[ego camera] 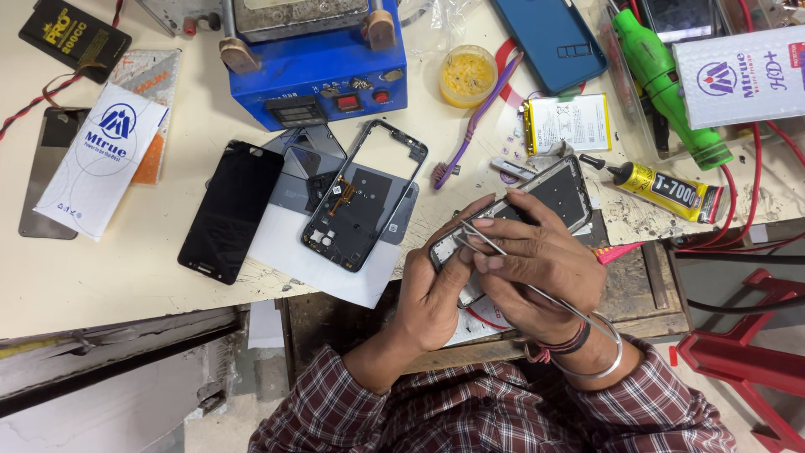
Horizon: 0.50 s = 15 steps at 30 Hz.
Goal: The person pries the old adhesive and frame edge off a disassembled smartphone midframe using a thin metal pry blade, working around the perimeter of the part on a cluttered repair bench. They reposition the phone repeatedly to work each side, with a replacement screen and phone housing lying nearby.
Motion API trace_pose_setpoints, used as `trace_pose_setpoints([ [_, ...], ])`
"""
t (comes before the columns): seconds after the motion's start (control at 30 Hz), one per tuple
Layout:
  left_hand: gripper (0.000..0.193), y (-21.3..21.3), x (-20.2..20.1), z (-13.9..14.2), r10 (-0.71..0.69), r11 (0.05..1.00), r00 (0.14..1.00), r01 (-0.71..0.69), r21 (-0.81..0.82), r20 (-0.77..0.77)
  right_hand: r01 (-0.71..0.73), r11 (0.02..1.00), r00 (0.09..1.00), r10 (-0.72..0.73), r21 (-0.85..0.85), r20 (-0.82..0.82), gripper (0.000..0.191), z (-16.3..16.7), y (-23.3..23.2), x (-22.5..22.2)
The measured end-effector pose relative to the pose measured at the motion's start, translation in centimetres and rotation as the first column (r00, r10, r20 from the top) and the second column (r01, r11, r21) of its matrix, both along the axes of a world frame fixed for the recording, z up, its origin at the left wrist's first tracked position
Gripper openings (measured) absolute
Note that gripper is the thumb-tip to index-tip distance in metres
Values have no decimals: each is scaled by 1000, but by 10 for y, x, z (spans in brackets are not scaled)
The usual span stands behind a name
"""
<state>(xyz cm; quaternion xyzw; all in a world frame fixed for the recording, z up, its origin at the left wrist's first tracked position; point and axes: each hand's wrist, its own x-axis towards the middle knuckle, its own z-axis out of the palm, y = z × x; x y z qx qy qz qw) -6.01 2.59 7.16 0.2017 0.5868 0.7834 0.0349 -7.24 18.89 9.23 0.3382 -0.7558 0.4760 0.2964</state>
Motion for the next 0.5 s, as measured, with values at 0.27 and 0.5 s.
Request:
trace_pose_setpoints([
  [0.27, 48, 1, 2, 6, 26, 999, 1000, -26, -28, -17, 63, 993, 998, -64, -96, -7, 18, -1, 0, 0],
  [0.5, 49, 2, 2, 3, 21, 1000, 999, -21, -15, -33, 57, 988, 998, -55, -141, 18, 18, -5, 2, -3],
])
